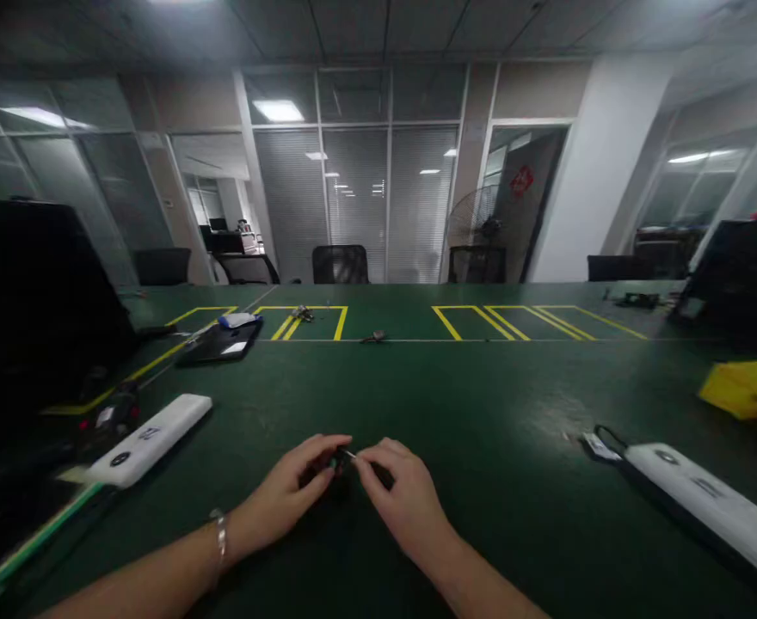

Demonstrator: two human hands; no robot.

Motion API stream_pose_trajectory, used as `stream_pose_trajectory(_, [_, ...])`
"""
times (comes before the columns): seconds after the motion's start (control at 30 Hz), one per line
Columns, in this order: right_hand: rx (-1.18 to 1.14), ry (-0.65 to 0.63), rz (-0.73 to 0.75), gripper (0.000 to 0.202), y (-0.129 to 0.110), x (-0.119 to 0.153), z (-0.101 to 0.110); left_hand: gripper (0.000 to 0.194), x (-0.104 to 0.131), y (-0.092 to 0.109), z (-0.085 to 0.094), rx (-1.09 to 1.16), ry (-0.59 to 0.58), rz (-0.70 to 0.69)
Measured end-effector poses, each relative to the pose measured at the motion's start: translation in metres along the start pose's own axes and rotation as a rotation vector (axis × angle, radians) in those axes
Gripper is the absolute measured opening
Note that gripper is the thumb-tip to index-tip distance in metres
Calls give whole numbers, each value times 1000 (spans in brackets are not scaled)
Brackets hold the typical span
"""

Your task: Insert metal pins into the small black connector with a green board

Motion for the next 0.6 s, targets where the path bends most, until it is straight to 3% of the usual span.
stream_pose_trajectory(0.17, [78,-45,-11,19,-5,0,0,39,1,-1,3,61,-1,-12])
stream_pose_trajectory(0.37, [136,-60,-67,20,-1,2,3,26,-1,-6,3,170,47,22])
stream_pose_trajectory(0.6, [143,-77,-54,19,1,4,5,27,-5,3,2,156,19,27])
Point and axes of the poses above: each hand's wrist, its own x-axis away from the middle knuckle, its own z-axis out of the back of the hand, y = z × x, the point moved 3 cm from there along -x, towards the middle knuckle, and after that the axes turned 7 degrees about -y, right-handed, at the moved point
